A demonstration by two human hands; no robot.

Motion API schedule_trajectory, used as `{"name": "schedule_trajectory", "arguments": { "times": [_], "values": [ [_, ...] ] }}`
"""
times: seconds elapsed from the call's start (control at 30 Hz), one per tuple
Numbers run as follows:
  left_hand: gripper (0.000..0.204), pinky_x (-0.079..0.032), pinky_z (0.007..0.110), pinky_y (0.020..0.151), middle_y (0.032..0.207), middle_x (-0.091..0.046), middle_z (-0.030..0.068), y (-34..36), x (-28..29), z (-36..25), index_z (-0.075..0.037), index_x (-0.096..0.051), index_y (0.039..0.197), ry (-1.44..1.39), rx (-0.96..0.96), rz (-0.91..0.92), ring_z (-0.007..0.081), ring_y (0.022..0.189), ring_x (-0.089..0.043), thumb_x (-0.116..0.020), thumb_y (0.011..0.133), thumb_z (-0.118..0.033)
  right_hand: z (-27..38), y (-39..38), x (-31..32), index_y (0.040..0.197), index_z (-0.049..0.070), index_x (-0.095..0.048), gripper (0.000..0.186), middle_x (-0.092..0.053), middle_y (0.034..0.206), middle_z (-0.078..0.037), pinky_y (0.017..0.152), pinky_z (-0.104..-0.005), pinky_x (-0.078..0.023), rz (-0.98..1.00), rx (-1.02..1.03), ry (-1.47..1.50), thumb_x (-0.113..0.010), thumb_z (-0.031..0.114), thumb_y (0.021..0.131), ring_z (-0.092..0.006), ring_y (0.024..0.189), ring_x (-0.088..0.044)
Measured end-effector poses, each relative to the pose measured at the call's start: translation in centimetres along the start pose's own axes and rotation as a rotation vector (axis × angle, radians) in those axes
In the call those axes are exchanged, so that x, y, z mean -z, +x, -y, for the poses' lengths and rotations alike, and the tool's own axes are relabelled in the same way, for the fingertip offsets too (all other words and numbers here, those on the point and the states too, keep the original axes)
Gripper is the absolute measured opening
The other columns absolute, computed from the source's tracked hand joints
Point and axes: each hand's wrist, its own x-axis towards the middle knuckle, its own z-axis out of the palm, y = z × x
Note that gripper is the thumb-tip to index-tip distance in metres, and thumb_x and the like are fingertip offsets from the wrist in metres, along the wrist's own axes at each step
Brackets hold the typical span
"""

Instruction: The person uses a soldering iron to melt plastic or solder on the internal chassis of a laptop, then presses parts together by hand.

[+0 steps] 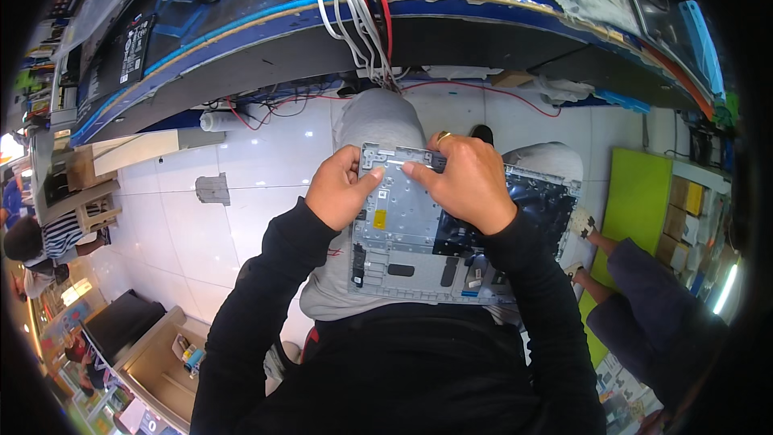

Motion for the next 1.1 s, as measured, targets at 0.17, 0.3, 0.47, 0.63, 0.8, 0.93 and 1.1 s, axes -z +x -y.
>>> {"name": "schedule_trajectory", "arguments": {
  "times": [0.17, 0.3, 0.47, 0.63, 0.8, 0.93, 1.1],
  "values": [
    [0.037, -0.055, 0.027, 0.080, 0.103, -0.068, 0.0078, 0.5, -1.0, -0.1, 0.003, -0.054, 0.128, -0.180, -0.161, -0.023, 0.0104, 0.089, -0.065, -0.072, 0.098, -0.009, -0.5, 0.0, -0.8, 0.093, -0.001, -0.077, 0.038, -0.073, 0.079, -0.022, 0.067, -0.0463, -0.056, -0.010, 0.003, -0.005, -0.083, 0.034, 0.081, -0.0389, 0.074, -0.073],
    [0.034, -0.054, 0.027, 0.081, 0.103, -0.067, 0.0076, 1.2, -1.0, -0.3, 0.000, -0.057, 0.125, -0.124, -0.213, -0.038, 0.0106, 0.091, -0.065, -0.073, 0.096, -0.007, -1.1, -0.3, -1.3, 0.093, 0.000, -0.077, 0.038, -0.073, 0.079, -0.021, 0.068, -0.0481, -0.056, -0.061, 0.038, 0.007, -0.083, 0.036, 0.082, -0.0403, 0.075, -0.072],
    [0.033, -0.051, 0.030, 0.082, 0.099, -0.066, 0.0055, 0.2, -2.0, -2.4, -0.002, -0.063, 0.115, 0.083, -0.312, -0.094, 0.0124, 0.092, -0.061, -0.080, 0.087, -0.003, -1.0, -1.8, 4.0, 0.096, -0.001, -0.073, 0.040, -0.072, 0.085, -0.021, 0.072, -0.0494, -0.056, 0.005, 0.103, -0.038, -0.084, 0.036, 0.083, -0.0424, 0.080, -0.071],
    [0.031, -0.051, 0.030, 0.071, 0.087, -0.068, 0.0061, -2.8, -2.8, -9.4, -0.001, -0.068, 0.109, 0.180, -0.281, -0.149, 0.0134, 0.078, -0.062, -0.083, 0.084, -0.012, 2.3, -4.3, 17.0, 0.099, 0.004, -0.072, 0.021, -0.068, 0.083, -0.013, 0.070, -0.0445, -0.053, -0.306, 0.443, -0.181, -0.077, 0.022, 0.091, -0.0356, 0.077, -0.067],
    [0.030, -0.053, 0.030, 0.070, 0.087, -0.072, 0.0080, -4.0, -1.9, -11.1, -0.001, -0.069, 0.108, 0.165, -0.239, -0.148, 0.0145, 0.075, -0.066, -0.083, 0.084, -0.011, 7.3, -3.6, 31.0, 0.086, 0.002, -0.068, 0.020, -0.067, 0.076, -0.005, 0.059, -0.0299, -0.049, -0.472, 0.227, 0.632, -0.068, 0.014, 0.101, -0.0133, 0.066, -0.063],
    [0.031, -0.052, 0.030, 0.068, 0.082, -0.070, 0.0067, -2.5, -1.5, -8.8, -0.002, -0.069, 0.108, 0.050, -0.226, -0.131, 0.0138, 0.072, -0.063, -0.084, 0.083, -0.012, 4.4, 9.2, 39.8, 0.113, 0.000, -0.063, 0.025, -0.065, 0.093, -0.004, 0.074, -0.0318, -0.057, -0.495, 0.224, 1.079, -0.064, 0.024, 0.106, -0.0165, 0.083, -0.066],
    [0.032, -0.048, 0.030, 0.063, 0.078, -0.066, 0.0037, -2.0, -0.1, -9.6, -0.002, -0.070, 0.107, 0.039, -0.219, -0.133, 0.0121, 0.066, -0.058, -0.085, 0.081, -0.014, -4.3, 28.7, 52.7, 0.129, -0.005, -0.055, 0.041, -0.057, 0.129, -0.021, 0.095, -0.0457, -0.058, -0.626, 0.002, 0.995, -0.070, 0.022, 0.102, -0.0346, 0.118, -0.062]
  ]
}}
